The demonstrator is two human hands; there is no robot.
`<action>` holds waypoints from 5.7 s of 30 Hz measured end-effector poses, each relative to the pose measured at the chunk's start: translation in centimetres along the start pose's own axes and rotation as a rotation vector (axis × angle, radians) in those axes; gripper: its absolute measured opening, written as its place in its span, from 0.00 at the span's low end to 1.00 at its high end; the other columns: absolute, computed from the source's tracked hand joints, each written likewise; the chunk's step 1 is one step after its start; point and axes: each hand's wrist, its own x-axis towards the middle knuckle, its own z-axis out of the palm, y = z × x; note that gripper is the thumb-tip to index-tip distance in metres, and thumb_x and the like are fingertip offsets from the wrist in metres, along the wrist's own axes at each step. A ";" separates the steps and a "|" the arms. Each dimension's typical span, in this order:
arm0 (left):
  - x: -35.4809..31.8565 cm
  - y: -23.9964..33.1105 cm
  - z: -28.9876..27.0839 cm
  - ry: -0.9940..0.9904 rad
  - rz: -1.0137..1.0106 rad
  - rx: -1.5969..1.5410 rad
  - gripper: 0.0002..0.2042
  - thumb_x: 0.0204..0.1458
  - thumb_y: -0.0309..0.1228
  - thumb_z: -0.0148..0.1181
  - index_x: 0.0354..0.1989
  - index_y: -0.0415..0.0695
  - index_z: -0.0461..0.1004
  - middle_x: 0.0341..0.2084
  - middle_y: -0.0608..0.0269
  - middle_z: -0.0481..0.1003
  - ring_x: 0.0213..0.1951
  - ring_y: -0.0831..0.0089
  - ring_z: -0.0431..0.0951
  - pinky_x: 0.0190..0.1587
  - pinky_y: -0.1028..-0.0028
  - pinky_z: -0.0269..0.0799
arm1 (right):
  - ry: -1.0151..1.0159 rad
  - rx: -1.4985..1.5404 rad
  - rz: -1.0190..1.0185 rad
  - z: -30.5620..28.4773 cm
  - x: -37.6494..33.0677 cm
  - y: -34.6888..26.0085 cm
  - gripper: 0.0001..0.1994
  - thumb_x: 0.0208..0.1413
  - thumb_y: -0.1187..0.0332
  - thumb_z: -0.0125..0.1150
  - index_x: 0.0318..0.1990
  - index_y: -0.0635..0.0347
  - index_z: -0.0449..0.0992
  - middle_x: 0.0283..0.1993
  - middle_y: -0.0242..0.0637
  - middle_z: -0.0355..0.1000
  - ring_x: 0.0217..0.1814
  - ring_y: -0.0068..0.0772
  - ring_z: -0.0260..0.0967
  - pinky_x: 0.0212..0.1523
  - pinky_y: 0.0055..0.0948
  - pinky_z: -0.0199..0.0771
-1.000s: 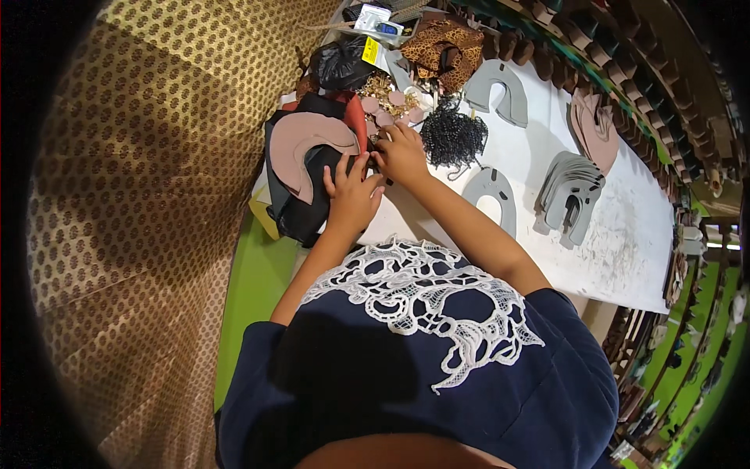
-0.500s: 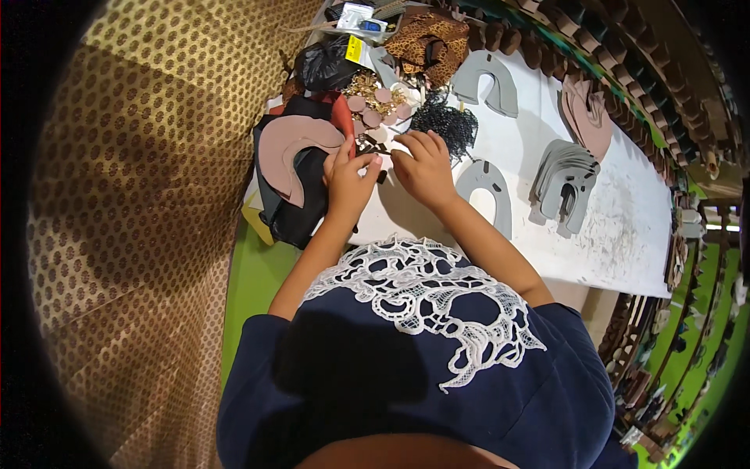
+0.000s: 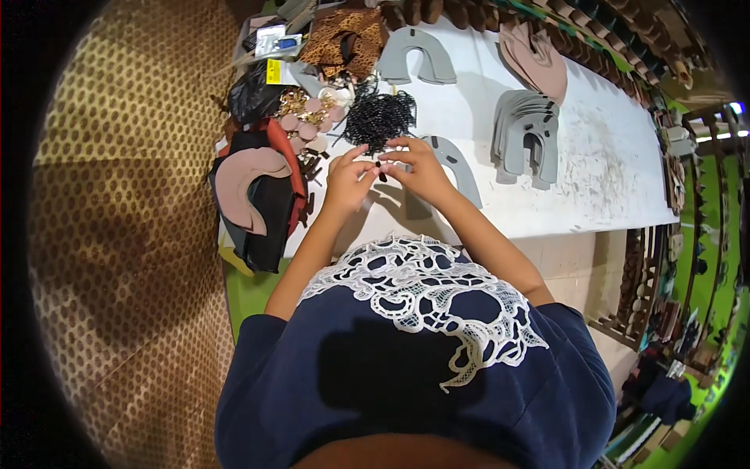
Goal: The person is assembling shoe upper components by placing small black pieces onto a U-shaped template.
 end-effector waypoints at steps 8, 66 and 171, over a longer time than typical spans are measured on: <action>0.9 4.9 3.0 -0.052 0.044 0.155 0.08 0.43 0.37 0.64 0.31 0.50 0.80 0.50 0.59 0.70 0.51 0.57 0.65 0.55 0.63 0.58 | 0.012 0.157 0.150 -2.4 -1.9 3.2 0.06 0.41 0.64 0.67 0.28 0.51 0.80 0.42 0.38 0.68 0.47 0.41 0.64 0.49 0.37 0.62; 1.5 6.7 9.9 -0.004 0.294 0.929 0.11 0.50 0.33 0.49 0.40 0.49 0.75 0.57 0.62 0.62 0.59 0.61 0.58 0.58 0.49 0.46 | -0.412 -0.355 0.193 -5.6 1.7 10.6 0.18 0.42 0.51 0.63 0.34 0.54 0.81 0.60 0.30 0.63 0.67 0.53 0.45 0.63 0.47 0.42; -1.7 4.9 10.6 0.025 -0.043 0.600 0.28 0.50 0.39 0.52 0.58 0.39 0.59 0.62 0.48 0.51 0.63 0.53 0.49 0.61 0.46 0.34 | -0.045 -0.650 -0.012 -6.9 -7.4 7.8 0.17 0.53 0.60 0.55 0.50 0.48 0.73 0.62 0.47 0.57 0.63 0.54 0.53 0.60 0.43 0.54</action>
